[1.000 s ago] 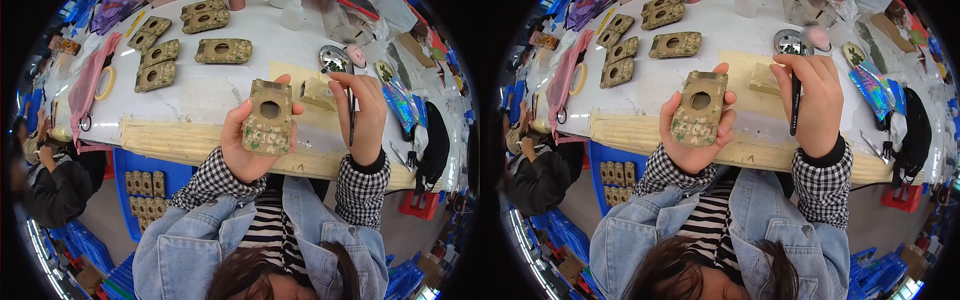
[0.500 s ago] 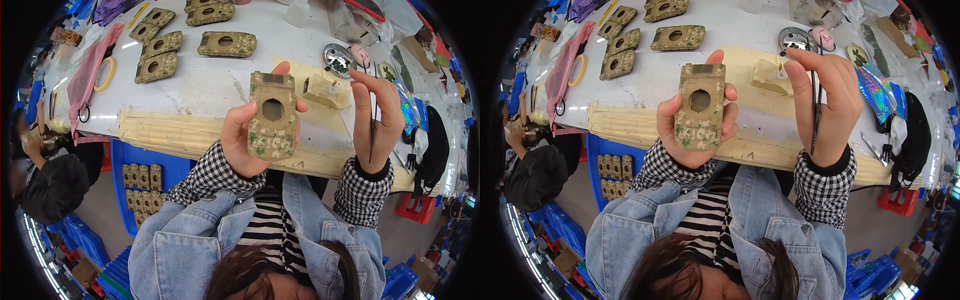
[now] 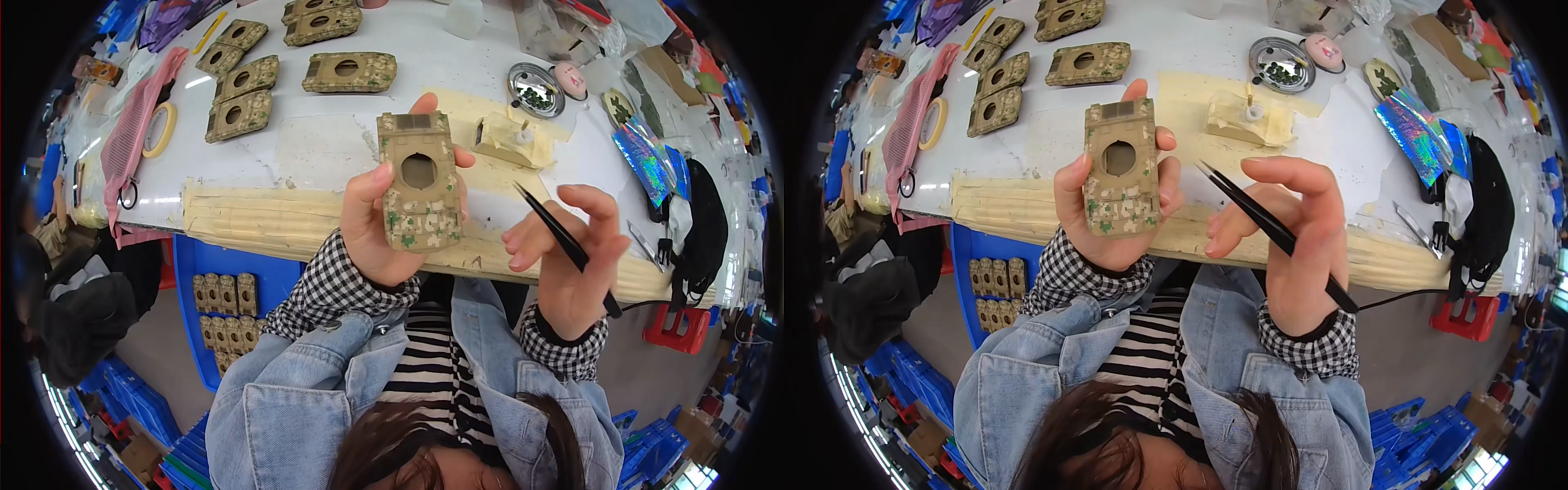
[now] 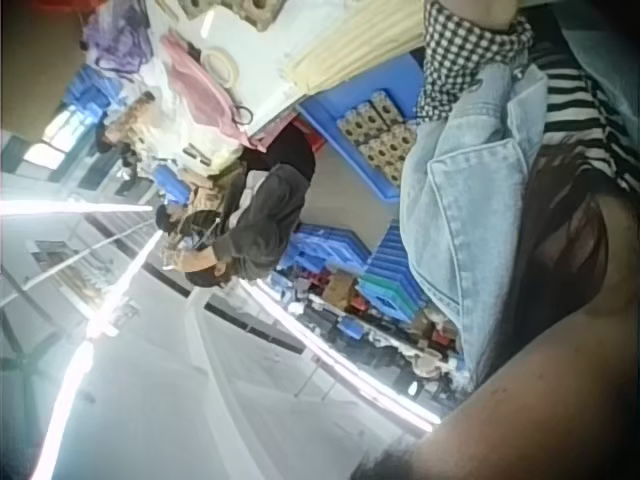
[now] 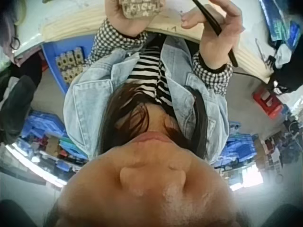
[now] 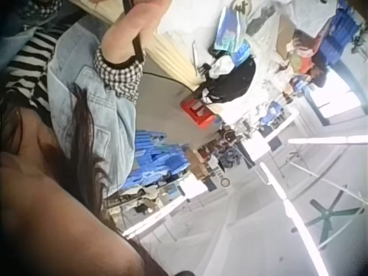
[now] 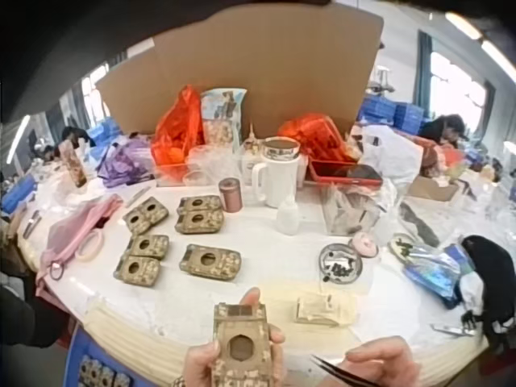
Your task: The person is assembling and inspecting small plastic toy tank models on a production table.
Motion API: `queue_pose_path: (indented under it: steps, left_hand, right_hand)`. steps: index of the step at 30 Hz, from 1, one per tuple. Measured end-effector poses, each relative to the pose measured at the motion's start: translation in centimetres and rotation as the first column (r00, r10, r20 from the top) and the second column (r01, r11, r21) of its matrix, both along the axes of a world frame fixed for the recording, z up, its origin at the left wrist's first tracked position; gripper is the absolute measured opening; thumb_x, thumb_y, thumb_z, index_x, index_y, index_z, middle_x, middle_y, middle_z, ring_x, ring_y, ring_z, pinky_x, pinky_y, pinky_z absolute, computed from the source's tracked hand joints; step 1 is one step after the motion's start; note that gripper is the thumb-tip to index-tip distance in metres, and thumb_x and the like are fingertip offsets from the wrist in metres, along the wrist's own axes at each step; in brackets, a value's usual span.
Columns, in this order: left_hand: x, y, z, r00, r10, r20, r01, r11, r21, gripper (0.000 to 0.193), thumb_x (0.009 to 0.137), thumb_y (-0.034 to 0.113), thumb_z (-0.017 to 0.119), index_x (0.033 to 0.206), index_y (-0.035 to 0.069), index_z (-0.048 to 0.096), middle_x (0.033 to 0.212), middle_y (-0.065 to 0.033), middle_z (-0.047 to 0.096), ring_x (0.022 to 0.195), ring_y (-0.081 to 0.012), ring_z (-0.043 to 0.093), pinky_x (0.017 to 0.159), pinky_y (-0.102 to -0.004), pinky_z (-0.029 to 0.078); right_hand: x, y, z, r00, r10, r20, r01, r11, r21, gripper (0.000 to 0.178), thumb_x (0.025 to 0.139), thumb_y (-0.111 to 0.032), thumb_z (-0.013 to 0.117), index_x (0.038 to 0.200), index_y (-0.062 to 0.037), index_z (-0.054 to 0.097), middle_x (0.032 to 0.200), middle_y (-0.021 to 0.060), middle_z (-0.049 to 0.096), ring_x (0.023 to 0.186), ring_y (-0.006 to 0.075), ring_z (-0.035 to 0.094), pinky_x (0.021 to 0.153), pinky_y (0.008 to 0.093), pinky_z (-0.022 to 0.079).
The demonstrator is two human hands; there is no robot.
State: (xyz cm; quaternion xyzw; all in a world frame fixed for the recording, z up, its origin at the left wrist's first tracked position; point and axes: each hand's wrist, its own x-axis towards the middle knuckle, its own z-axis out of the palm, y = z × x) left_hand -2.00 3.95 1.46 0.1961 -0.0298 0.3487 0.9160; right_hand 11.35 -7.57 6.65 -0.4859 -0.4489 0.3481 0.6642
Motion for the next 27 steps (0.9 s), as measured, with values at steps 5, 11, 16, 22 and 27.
queue_pose_path:
  steps: [5,11,16,22,27]
  left_hand:
    - [-0.3,-0.3,0.6,0.989,0.073,-0.129,-0.071,0.997,0.024,0.074,0.087,0.04,0.045,0.144,0.004,0.014,0.117,-0.0148,0.051,0.079,-0.0221,0.051,0.061,-0.0323,0.041]
    - [-0.4,-0.7,0.3,0.982,0.1,-0.16,-0.101,0.995,0.002,0.071,0.089,0.039,0.042,0.143,0.002,0.015,0.122,-0.0133,0.05,0.083,-0.022,0.052,0.069,-0.0347,0.045]
    - [-3.8,-0.3,-0.4,0.992,0.088,-0.094,-0.084,0.995,0.05,0.084,0.086,0.046,0.056,0.143,0.003,0.011,0.126,-0.0142,0.048,0.11,-0.0295,0.052,0.094,-0.043,0.047]
    - [-21.8,2.7,0.2,0.742,0.631,-0.224,-0.45,0.718,0.532,0.094,0.065,0.036,0.081,0.131,0.004,0.023,0.127,-0.0169,0.04,0.123,-0.0292,0.042,0.108,-0.0415,0.032]
    - [-35.9,-0.5,-2.6,0.491,0.69,-0.532,-0.361,0.716,0.597,0.079,0.071,0.029,0.079,0.128,0.004,0.032,0.125,-0.0148,0.047,0.117,-0.0249,0.049,0.103,-0.0355,0.039]
  right_hand:
    - [-0.2,0.0,-0.7,0.981,0.01,-0.195,-0.02,0.999,-0.047,0.058,0.098,-0.048,0.014,0.12,0.0015,0.037,0.056,0.0067,0.053,0.062,0.0196,0.052,0.069,0.0339,0.045]
    - [-0.6,-0.3,-0.7,0.972,-0.01,-0.234,-0.008,0.997,-0.074,0.056,0.099,-0.045,0.015,0.12,0.0015,0.037,0.055,0.0058,0.05,0.062,0.0189,0.051,0.068,0.0328,0.044]
    - [0.1,-1.1,-1.8,0.963,0.066,-0.261,-0.063,0.998,0.02,0.056,0.098,-0.046,0.02,0.118,0.0032,0.038,0.059,0.01,0.056,0.06,0.0211,0.054,0.068,0.0338,0.045]
    - [1.4,-2.4,-2.4,0.958,0.213,-0.193,-0.171,0.962,0.214,0.052,0.098,-0.046,0.021,0.115,-0.0003,0.04,0.055,0.0058,0.055,0.058,0.0175,0.051,0.061,0.031,0.044]
    - [0.5,-0.9,-2.9,0.914,0.359,-0.187,-0.325,0.927,0.188,0.053,0.097,-0.049,0.024,0.109,-0.0006,0.042,0.057,0.0062,0.055,0.06,0.0168,0.051,0.062,0.0307,0.044]
